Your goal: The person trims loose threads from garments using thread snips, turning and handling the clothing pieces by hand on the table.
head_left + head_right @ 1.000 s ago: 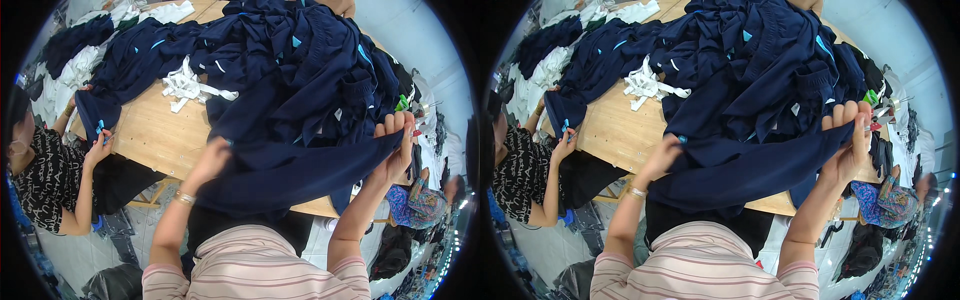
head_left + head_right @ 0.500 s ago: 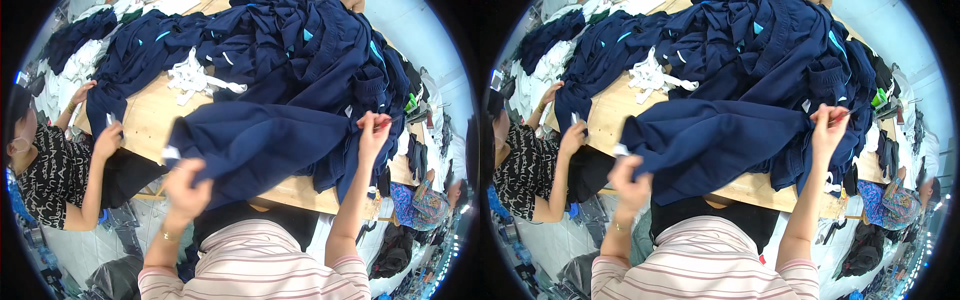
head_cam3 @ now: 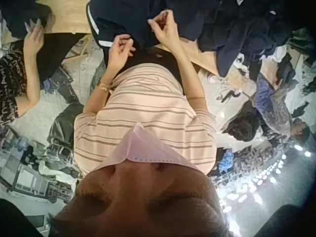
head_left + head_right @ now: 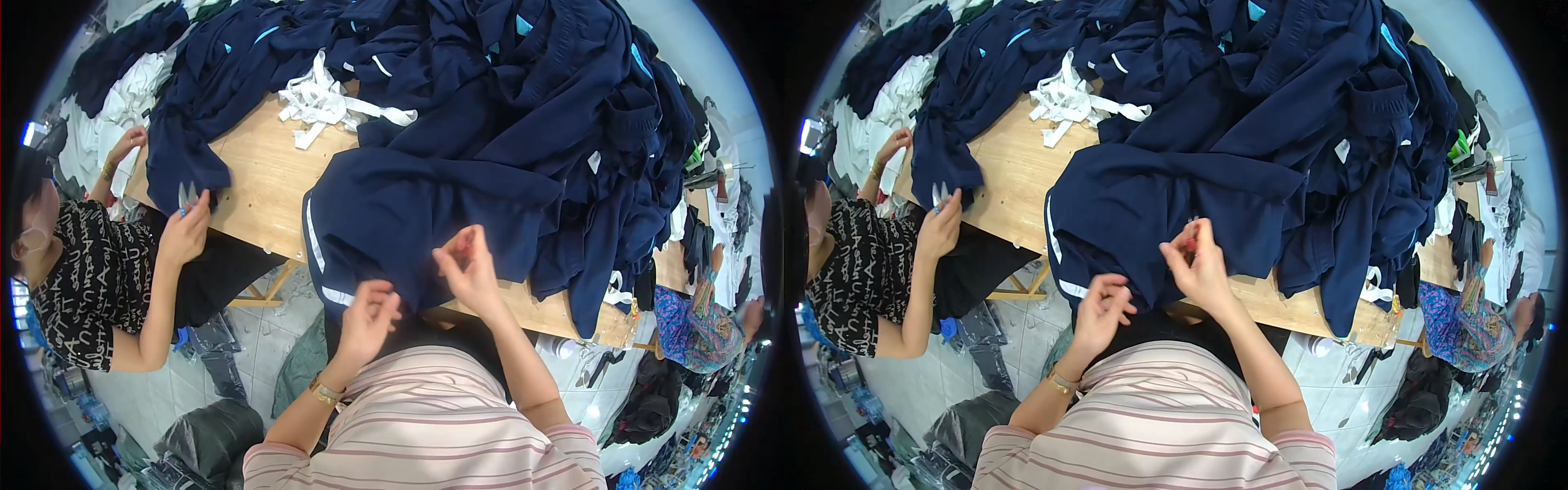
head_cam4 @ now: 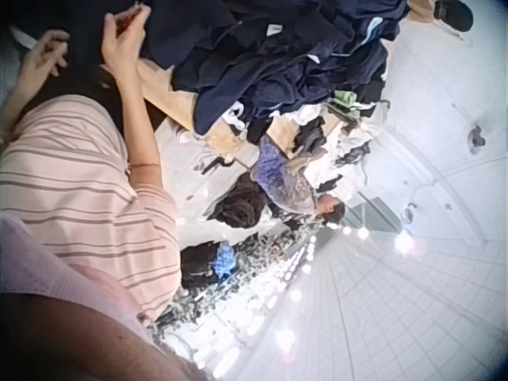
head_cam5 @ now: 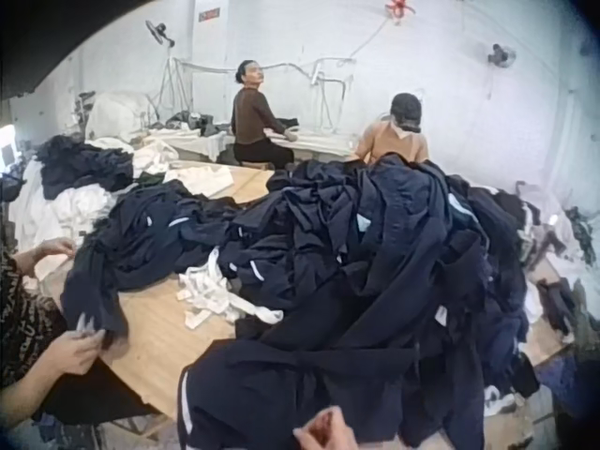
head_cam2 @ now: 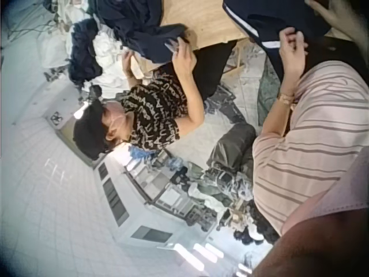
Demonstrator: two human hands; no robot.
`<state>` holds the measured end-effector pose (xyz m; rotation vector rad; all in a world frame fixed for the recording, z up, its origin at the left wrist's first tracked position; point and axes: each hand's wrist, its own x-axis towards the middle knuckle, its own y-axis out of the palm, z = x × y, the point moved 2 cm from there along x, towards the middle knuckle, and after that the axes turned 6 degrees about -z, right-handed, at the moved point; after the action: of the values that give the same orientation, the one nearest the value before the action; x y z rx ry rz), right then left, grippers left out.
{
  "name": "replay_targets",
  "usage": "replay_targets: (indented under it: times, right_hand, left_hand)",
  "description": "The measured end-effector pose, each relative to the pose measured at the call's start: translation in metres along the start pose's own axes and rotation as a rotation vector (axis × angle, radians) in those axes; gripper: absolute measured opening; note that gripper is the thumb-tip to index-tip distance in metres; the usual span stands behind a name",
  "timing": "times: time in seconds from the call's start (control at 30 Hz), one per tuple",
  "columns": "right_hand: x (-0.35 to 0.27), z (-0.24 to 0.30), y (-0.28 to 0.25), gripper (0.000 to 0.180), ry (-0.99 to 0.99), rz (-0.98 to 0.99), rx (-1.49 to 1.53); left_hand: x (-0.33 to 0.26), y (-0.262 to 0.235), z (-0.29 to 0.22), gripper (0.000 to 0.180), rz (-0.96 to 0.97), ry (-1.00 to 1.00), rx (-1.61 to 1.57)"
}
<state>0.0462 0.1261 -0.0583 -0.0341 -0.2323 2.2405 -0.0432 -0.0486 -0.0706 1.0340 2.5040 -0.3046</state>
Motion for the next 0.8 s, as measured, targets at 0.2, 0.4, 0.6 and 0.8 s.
replay_targets:
  times: [0.2, 0.4, 0.6, 0.8]
  right_hand:
    - [-0.008, 0.0, 0.024, 0.03, -0.064, 0.06, -0.066]
    - [-0.015, -0.007, 0.031, 0.033, 0.031, 0.001, 0.061]
    - [-0.02, 0.014, 0.031, 0.04, -0.326, -0.027, -0.143]
    - [-0.016, 0.019, 0.023, 0.035, -0.361, -0.192, -0.144]
  left_hand:
    - [0.028, -0.008, -0.018, 0.041, -0.271, 0.32, -0.209]
    - [0.036, 0.013, -0.021, 0.046, -0.337, -0.231, -0.768]
    - [0.046, 0.024, -0.022, 0.021, 0.096, -0.298, -0.899]
    - [0.024, 0.028, -0.064, 0.027, 0.253, -0.166, -0.709]
